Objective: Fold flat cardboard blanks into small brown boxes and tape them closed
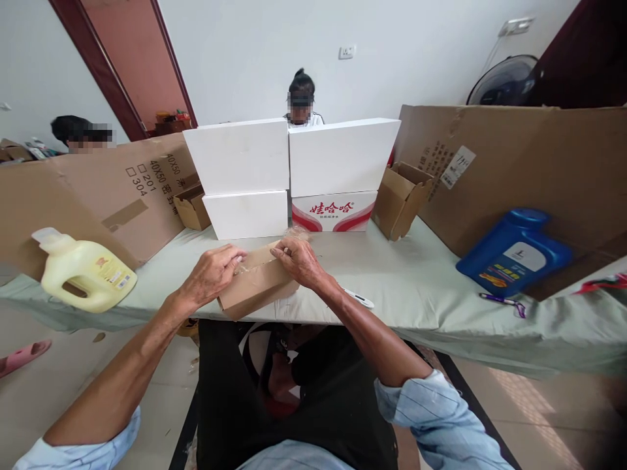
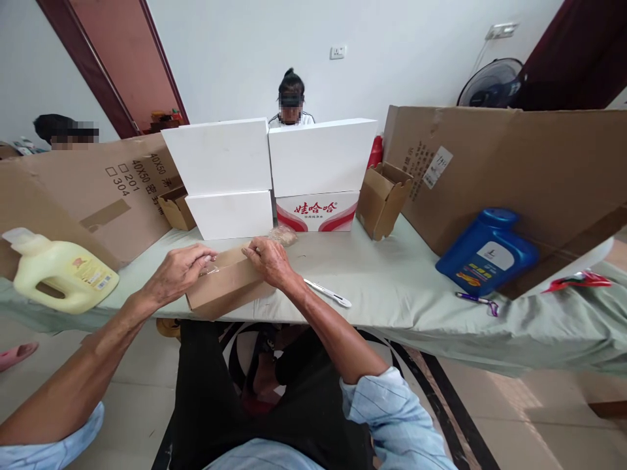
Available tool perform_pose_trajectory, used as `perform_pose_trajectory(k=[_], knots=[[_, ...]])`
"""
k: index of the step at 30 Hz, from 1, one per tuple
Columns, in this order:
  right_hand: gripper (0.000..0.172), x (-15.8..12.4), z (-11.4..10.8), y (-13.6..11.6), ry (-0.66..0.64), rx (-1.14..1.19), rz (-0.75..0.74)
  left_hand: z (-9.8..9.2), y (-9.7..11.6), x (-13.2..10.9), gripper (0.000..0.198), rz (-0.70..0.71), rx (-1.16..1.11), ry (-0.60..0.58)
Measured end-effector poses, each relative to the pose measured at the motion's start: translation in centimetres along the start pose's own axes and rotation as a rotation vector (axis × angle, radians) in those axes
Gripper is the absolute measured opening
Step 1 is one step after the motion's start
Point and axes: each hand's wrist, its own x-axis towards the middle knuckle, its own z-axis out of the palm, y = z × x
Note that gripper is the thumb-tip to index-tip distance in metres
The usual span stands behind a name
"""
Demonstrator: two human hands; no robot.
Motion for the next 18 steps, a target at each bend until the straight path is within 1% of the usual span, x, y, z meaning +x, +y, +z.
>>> perform_pose_trajectory(k=[4,7,10,13,15,18], knots=[[0.027,0.3,0.1,0.1,-0.003,-0.003,-0.009,0.8,0.1,-0.2,0.032,0.112,0.031,-0.058],[0.027,0.4,0.1,0.1,-0.003,-0.002,-0.007,0.9,0.5,-0.3,0.032,0.13,0.007,-0.078],[0.029,0.5,0.1,0.0,-0.009,-0.006,0.004,0.7,0.9,-0.2,0.03,0.125,-0.034,-0.07],[0.028,0.4,0.0,-0.1,-0.025,-0.004,-0.022,0.7,0.8,0.0,0.027,0.075,-0.095,-0.006],[0.027,0.0,-0.2,-0.1,-0.051,0.014,-0.067,0.8,0.6,0.1,0.022,0.004,-0.137,0.05],[0.029,-1.1,-0.5,-0.2,-0.063,0.042,-0.125,0.6,0.4,0.4,0.017,-0.133,-0.247,0.081]])
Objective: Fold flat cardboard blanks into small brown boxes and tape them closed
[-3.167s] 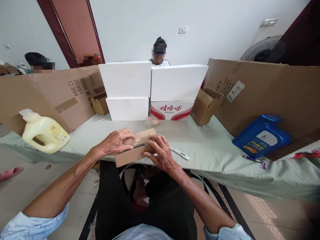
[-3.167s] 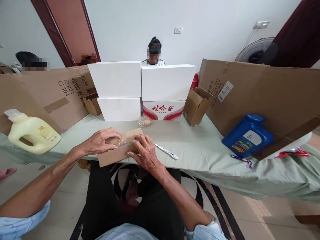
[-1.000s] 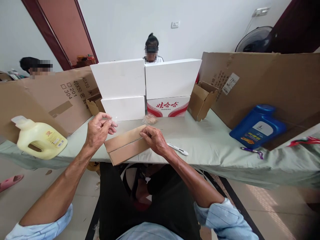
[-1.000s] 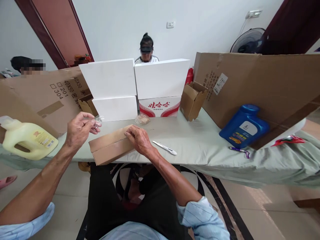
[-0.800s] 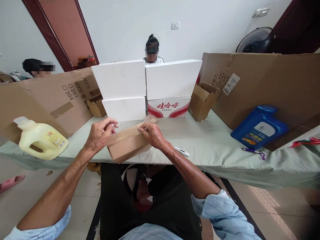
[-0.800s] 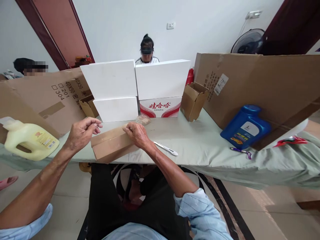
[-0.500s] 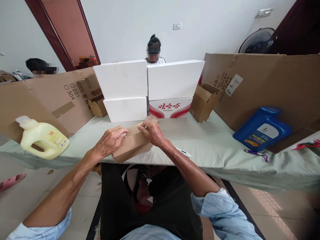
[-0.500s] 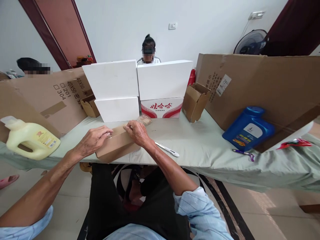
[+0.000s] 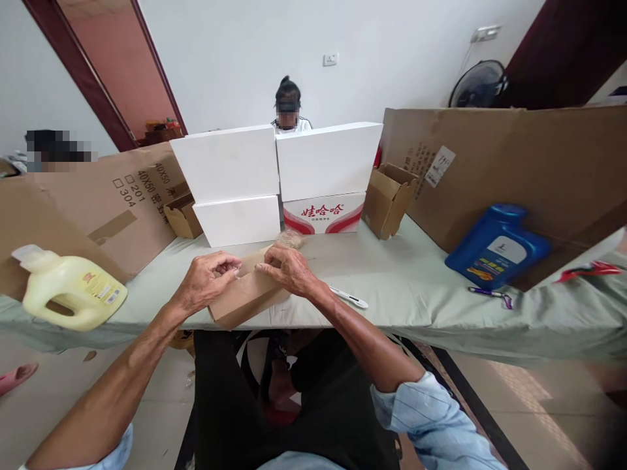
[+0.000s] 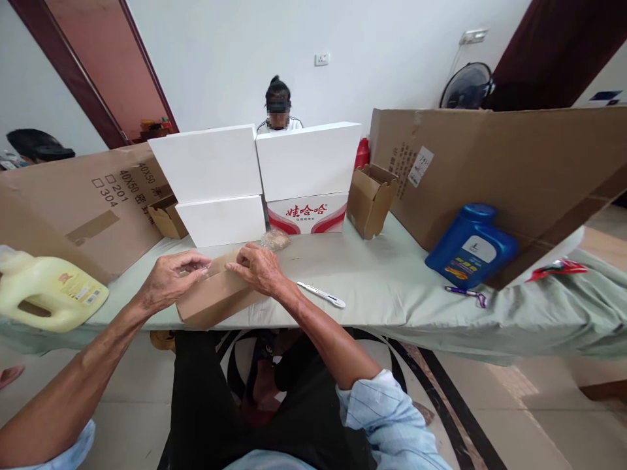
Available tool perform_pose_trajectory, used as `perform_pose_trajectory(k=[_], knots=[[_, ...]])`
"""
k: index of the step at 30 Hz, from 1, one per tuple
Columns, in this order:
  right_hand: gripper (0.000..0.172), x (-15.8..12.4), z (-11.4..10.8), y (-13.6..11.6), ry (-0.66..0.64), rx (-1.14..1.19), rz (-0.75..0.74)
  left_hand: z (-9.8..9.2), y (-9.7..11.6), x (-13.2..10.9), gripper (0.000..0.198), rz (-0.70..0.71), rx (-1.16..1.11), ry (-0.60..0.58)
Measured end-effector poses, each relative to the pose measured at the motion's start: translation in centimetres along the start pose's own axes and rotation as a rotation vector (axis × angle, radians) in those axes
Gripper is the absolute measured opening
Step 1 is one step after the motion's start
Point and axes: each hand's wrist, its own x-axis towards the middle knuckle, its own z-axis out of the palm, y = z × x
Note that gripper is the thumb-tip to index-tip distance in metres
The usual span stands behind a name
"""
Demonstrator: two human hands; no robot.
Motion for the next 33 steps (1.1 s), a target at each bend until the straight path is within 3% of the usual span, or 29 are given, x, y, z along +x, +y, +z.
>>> perform_pose_trajectory(k=[2,6,9,12,14,17,21,25,29,33], knots=[[0.03,-1.0,-0.2,-0.1,-0.005,0.005,-0.023,-0.7,0.2,0.6,0.022,-0.081,-0.118,0.06],[0.024,-3.2,-0.8,-0.1,-0.04,-0.001,-0.087,-2.4,0.4,4.0,0.046,-0.143,-0.323,0.308],[0.022,-4.3,-1.3,-0.2,-0.069,0.028,-0.13,-1.7,-0.7,8.2,0.048,-0.178,-0.341,0.296],[0.025,-5.3,-1.5,-0.4,-0.076,0.045,-0.149,1.5,-2.5,12.8,0.03,-0.044,-0.053,0.101],[0.026,-6.1,-1.4,-0.5,-0.054,0.044,-0.156,4.6,-3.6,15.7,0.017,0.108,0.181,-0.027],[0.026,-7.8,-1.0,-0.4,0.0,0.048,-0.183,9.7,-4.8,19.5,0.003,0.246,0.348,-0.178],[0.029,-10.0,0.4,-0.3,0.071,0.029,-0.193,16.7,-6.6,23.0,0.01,0.373,0.506,-0.37],[0.038,-11.0,2.4,-0.3,0.168,-0.023,-0.186,22.3,-9.6,24.0,0.018,0.431,0.601,-0.55],[0.042,-11.4,3.1,0.1,0.131,-0.021,-0.227,25.0,-12.4,23.2,0.022,0.429,0.635,-0.71],[0.043,-11.6,2.4,0.6,0.101,0.004,-0.217,24.8,-13.0,22.0,0.019,0.404,0.615,-0.806]])
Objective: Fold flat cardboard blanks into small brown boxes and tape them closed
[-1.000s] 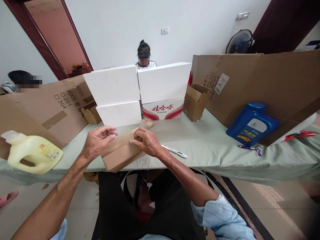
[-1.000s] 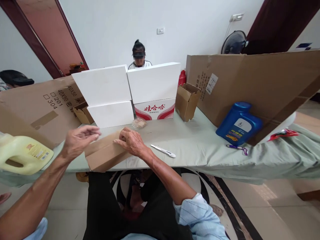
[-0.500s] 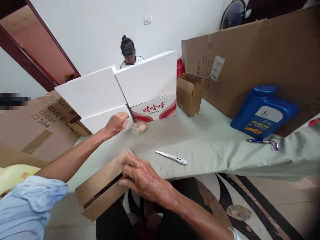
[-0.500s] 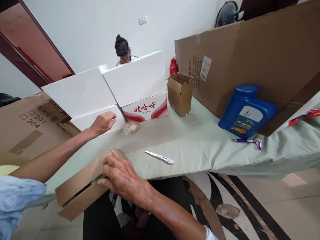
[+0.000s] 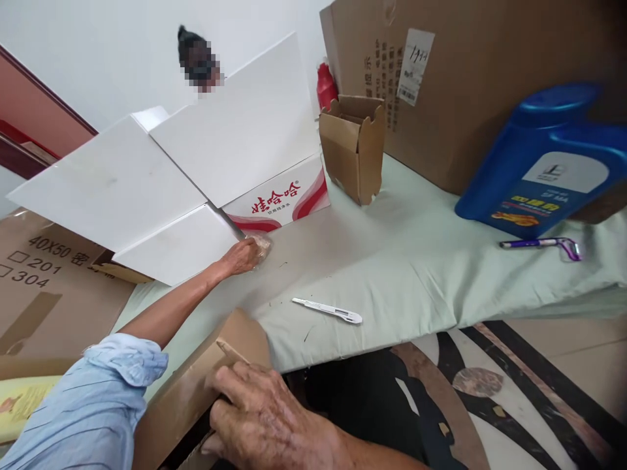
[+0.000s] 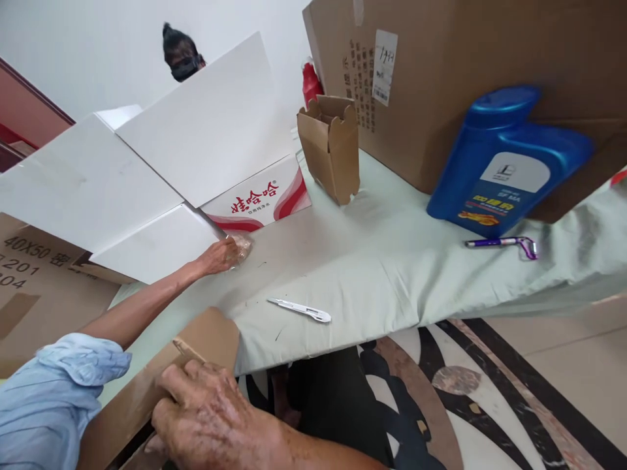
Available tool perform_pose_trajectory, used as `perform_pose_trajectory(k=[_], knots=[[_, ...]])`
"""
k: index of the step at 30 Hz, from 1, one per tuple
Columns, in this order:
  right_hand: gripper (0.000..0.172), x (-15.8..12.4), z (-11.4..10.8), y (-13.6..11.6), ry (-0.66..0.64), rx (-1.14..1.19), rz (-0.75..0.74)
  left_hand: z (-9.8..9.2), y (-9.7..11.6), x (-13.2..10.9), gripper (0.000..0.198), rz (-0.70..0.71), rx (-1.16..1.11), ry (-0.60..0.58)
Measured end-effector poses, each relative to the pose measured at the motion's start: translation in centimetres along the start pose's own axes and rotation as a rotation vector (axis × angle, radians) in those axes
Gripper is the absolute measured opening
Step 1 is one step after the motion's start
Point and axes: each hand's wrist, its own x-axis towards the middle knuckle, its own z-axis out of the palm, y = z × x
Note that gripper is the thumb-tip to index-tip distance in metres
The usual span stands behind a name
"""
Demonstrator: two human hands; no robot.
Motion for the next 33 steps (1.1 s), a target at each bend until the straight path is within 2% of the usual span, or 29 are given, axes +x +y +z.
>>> perform_pose_trajectory(k=[3,5,7,9,11,13,14,17,19,22,25,33], knots=[[0.038,0.3,-0.8,0.1,0.004,0.011,0.033,-1.5,0.6,-1.2,0.024,-0.013,-0.04,-0.02],[0.034,1.0,-1.6,0.1,-0.013,0.056,0.036,-3.8,1.2,-2.5,0.031,-0.033,-0.073,-0.008],[0.028,2.1,-2.4,0.2,-0.041,0.113,0.049,-7.1,2.1,-4.9,0.038,-0.066,-0.105,0.039],[0.026,3.5,-3.0,0.5,-0.057,0.142,0.086,-10.9,3.6,-8.9,0.041,-0.105,-0.14,0.123],[0.025,5.3,-3.4,1.0,-0.07,0.148,0.139,-14.2,6.0,-14.1,0.036,-0.108,-0.216,0.249],[0.025,7.3,-3.5,1.6,-0.087,0.156,0.189,-16.2,8.8,-19.9,0.032,-0.075,-0.267,0.312],[0.024,8.2,-3.5,2.0,-0.094,0.158,0.215,-16.5,10.1,-22.7,0.032,-0.071,-0.263,0.32],[0.022,10.7,-3.2,2.7,-0.096,0.128,0.289,-15.1,12.4,-28.8,0.028,-0.168,-0.192,0.342],[0.02,11.8,-3.0,2.9,-0.097,0.087,0.332,-13.2,12.5,-30.7,0.028,-0.263,-0.154,0.354],[0.02,12.7,-2.7,2.5,-0.137,0.059,0.348,-11.1,11.6,-31.1,0.024,-0.331,-0.233,0.384],[0.021,13.0,-2.4,2.1,-0.175,0.036,0.346,-10.2,10.9,-30.4,0.018,-0.319,-0.388,0.462],[0.02,13.5,-2.4,2.1,-0.193,0.025,0.353,-8.4,11.3,-30.1,0.018,-0.262,-0.499,0.777]])
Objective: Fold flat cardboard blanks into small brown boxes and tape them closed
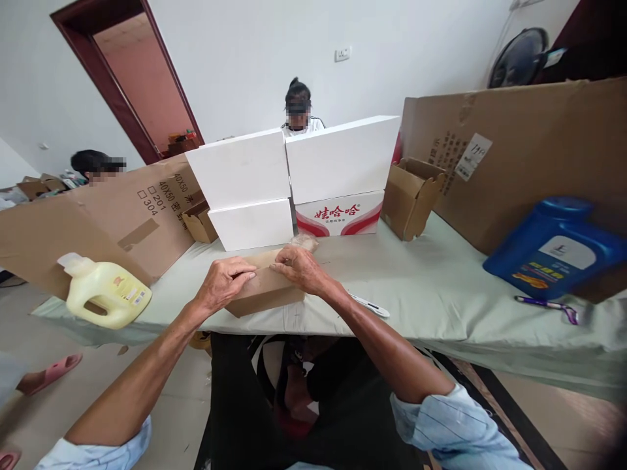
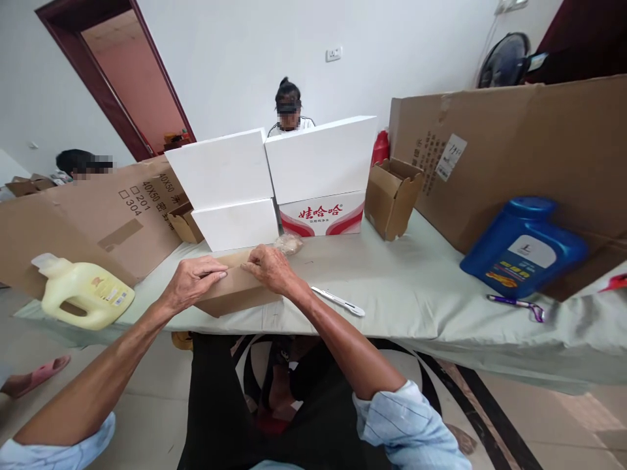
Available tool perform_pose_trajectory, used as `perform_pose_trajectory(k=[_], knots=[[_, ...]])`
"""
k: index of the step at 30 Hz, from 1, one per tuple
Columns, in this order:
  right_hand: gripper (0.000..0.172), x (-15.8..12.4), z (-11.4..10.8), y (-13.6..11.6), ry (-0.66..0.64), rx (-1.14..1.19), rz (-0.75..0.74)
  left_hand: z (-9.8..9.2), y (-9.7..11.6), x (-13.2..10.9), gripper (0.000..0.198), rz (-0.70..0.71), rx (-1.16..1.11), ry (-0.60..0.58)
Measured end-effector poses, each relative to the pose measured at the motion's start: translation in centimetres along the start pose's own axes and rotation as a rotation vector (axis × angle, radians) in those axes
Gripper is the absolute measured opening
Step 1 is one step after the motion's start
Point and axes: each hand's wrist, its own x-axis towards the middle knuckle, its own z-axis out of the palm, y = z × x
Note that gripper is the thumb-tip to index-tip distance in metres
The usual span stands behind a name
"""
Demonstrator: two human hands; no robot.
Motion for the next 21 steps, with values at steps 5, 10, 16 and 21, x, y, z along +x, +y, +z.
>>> perform_pose_trajectory(k=[5,10,16,21], knots=[[0.02,0.3,0.5,-0.2,0.002,-0.004,0.006,0.4,-0.4,-0.8,0.018,0.075,0.056,0.097],[0.02,0.5,0.8,-0.3,-0.002,-0.015,0.003,0.9,-0.8,-1.7,0.022,0.144,0.225,0.139],[0.017,0.7,0.8,-0.2,0.002,-0.033,0.01,0.7,-0.3,-2.2,0.016,0.039,0.26,0.088],[0.017,0.6,0.9,-0.3,0.005,-0.034,0.002,0.4,0.0,-2.3,0.016,-0.049,0.234,0.061]])
